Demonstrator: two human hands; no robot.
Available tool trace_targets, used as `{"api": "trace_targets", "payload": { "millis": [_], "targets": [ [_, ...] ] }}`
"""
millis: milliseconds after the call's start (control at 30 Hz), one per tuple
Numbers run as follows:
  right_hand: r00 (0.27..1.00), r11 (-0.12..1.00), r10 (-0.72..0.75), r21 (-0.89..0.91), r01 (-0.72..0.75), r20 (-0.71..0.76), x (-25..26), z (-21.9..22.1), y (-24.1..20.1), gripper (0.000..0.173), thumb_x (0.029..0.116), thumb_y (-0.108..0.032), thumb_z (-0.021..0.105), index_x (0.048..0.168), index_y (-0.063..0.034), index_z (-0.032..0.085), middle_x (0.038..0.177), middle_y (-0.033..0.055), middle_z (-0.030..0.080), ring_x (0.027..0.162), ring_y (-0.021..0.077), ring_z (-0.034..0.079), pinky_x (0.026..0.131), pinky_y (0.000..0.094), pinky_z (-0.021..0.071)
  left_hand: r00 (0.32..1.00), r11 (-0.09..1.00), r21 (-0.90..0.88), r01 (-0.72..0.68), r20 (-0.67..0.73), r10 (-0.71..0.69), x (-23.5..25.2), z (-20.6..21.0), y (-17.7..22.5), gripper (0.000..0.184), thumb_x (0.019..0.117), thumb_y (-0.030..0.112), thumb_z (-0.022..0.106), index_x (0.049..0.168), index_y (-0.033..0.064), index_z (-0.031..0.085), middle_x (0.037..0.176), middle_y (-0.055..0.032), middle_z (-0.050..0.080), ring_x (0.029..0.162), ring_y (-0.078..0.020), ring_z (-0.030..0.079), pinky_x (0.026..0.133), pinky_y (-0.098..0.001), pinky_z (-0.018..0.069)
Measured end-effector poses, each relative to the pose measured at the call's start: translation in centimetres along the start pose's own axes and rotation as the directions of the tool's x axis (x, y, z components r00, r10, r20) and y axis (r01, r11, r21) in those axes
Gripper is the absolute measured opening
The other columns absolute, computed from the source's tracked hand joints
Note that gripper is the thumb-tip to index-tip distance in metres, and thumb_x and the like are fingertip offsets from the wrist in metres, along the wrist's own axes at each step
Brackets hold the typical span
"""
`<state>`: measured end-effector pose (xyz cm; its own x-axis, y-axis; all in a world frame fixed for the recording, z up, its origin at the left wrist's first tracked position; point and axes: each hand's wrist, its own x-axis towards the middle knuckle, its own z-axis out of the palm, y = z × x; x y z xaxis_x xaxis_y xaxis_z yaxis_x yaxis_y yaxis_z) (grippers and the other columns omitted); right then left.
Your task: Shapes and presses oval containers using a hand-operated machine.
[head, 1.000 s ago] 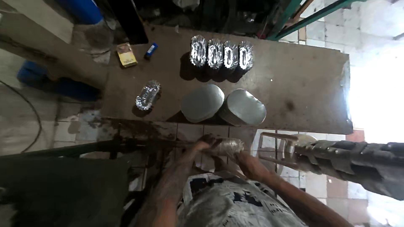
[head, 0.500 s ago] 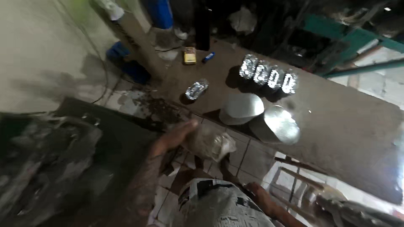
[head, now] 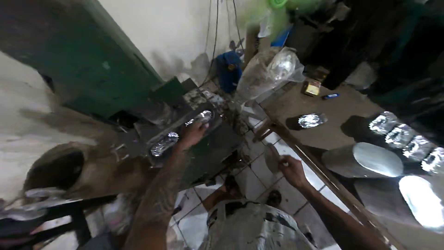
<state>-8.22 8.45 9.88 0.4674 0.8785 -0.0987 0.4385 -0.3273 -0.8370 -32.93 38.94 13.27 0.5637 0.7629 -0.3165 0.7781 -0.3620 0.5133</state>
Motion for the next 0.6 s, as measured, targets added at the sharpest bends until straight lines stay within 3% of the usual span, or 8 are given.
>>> {"api": "trace_targets", "payload": {
  "millis": [67, 100, 200, 267, 367, 433, 533, 600],
  "targets": [
    [0.980, 0.978, -0.200, -0.053, 0.200, 0.005, 3.9, 2.8, -2.6, 0.017, 0.0946, 0.001, 0.061, 0.107, 0.0097, 0.069, 0.102, 0.0212, 0.071, 0.096, 0.0276, 0.070, 0.091, 0.0429, 0.0576, 0.988, 0.998, -0.033, -0.061, 0.140, 0.065, -2.3, -1.9, -3.0, 0.051, 0.1092, 0.043, 0.043, 0.100, -0.0011, 0.067, 0.081, -0.0186, 0.062, 0.074, -0.0323, 0.062, 0.071, -0.0558, 0.0520],
    [0.927, 0.920, -0.375, -0.113, 0.375, 0.022, 5.6, 4.7, -3.5, 0.015, 0.0932, 0.001, 0.063, 0.103, 0.0070, 0.073, 0.100, 0.0196, 0.073, 0.095, 0.0297, 0.071, 0.091, 0.0459, 0.0580, 0.971, 0.998, -0.007, -0.061, 0.231, 0.061, -3.9, -3.0, -3.9, 0.049, 0.1091, 0.042, 0.044, 0.100, 0.0000, 0.068, 0.080, -0.0170, 0.063, 0.074, -0.0303, 0.063, 0.071, -0.0535, 0.0532],
    [0.555, 0.510, -0.766, -0.220, 0.832, 0.323, 10.6, 9.8, -7.2, 0.020, 0.0924, 0.000, 0.064, 0.106, -0.0045, 0.077, 0.108, 0.0108, 0.077, 0.104, 0.0294, 0.073, 0.093, 0.0477, 0.0585, 0.928, 0.977, 0.208, -0.045, 0.372, -0.036, -6.7, -4.6, -7.8, 0.049, 0.1089, 0.041, 0.046, 0.113, -0.0026, 0.069, 0.111, -0.0242, 0.067, 0.106, -0.0395, 0.065, 0.097, -0.0593, 0.0489],
    [0.324, 0.280, -0.774, -0.165, 0.946, 0.544, 15.0, 12.8, -10.0, 0.020, 0.0957, 0.000, 0.061, 0.110, -0.0039, 0.075, 0.116, 0.0118, 0.074, 0.113, 0.0314, 0.069, 0.096, 0.0514, 0.0557, 0.929, 0.956, 0.288, -0.054, 0.366, -0.057, -8.6, -5.6, -7.7, 0.049, 0.1110, 0.036, 0.042, 0.122, -0.0058, 0.065, 0.124, -0.0280, 0.064, 0.118, -0.0429, 0.062, 0.105, -0.0580, 0.0448],
    [0.382, 0.293, -0.512, -0.262, 0.920, 0.769, 19.0, 17.1, -13.0, 0.030, 0.0981, 0.003, 0.057, 0.125, -0.0036, 0.069, 0.138, 0.0129, 0.064, 0.136, 0.0333, 0.054, 0.110, 0.0589, 0.0438, 0.950, 0.958, 0.275, -0.084, 0.311, -0.006, -13.3, -5.6, -4.5, 0.046, 0.1107, 0.033, 0.043, 0.124, -0.0056, 0.065, 0.126, -0.0266, 0.064, 0.122, -0.0411, 0.061, 0.108, -0.0538, 0.0446],
    [0.405, 0.403, -0.388, -0.244, 0.882, 0.828, 17.1, 20.6, -15.7, 0.036, 0.1018, -0.004, 0.055, 0.137, -0.0064, 0.063, 0.149, 0.0109, 0.056, 0.142, 0.0333, 0.048, 0.117, 0.0655, 0.0326, 0.946, 0.972, 0.077, -0.222, 0.261, 0.195, -17.6, -5.0, -2.7, 0.027, 0.1018, 0.018, 0.059, 0.115, -0.0037, 0.070, 0.112, -0.0213, 0.070, 0.109, -0.0328, 0.068, 0.099, -0.0461, 0.0523],
    [0.384, 0.480, -0.333, -0.195, 0.855, 0.861, 12.5, 27.4, -20.6, 0.031, 0.1016, -0.003, 0.056, 0.132, -0.0020, 0.063, 0.146, 0.0120, 0.056, 0.139, 0.0335, 0.049, 0.117, 0.0675, 0.0299, 0.851, 0.875, -0.258, -0.409, 0.238, 0.468, -21.0, -2.1, -0.2, 0.018, 0.0977, 0.014, 0.063, 0.107, 0.0022, 0.074, 0.101, -0.0112, 0.073, 0.095, -0.0191, 0.071, 0.090, -0.0371, 0.0576],
    [0.339, 0.477, -0.274, -0.179, 0.860, 0.900, 12.5, 27.7, -22.6, 0.033, 0.1027, -0.005, 0.056, 0.135, 0.0026, 0.059, 0.148, 0.0172, 0.053, 0.139, 0.0373, 0.048, 0.114, 0.0672, 0.0327, 0.827, 0.858, -0.333, -0.391, 0.282, 0.487, -22.0, -0.9, 1.2, 0.032, 0.0978, 0.012, 0.064, 0.126, -0.0016, 0.066, 0.117, -0.0174, 0.069, 0.108, -0.0250, 0.068, 0.099, -0.0402, 0.0533]
  ]
}}
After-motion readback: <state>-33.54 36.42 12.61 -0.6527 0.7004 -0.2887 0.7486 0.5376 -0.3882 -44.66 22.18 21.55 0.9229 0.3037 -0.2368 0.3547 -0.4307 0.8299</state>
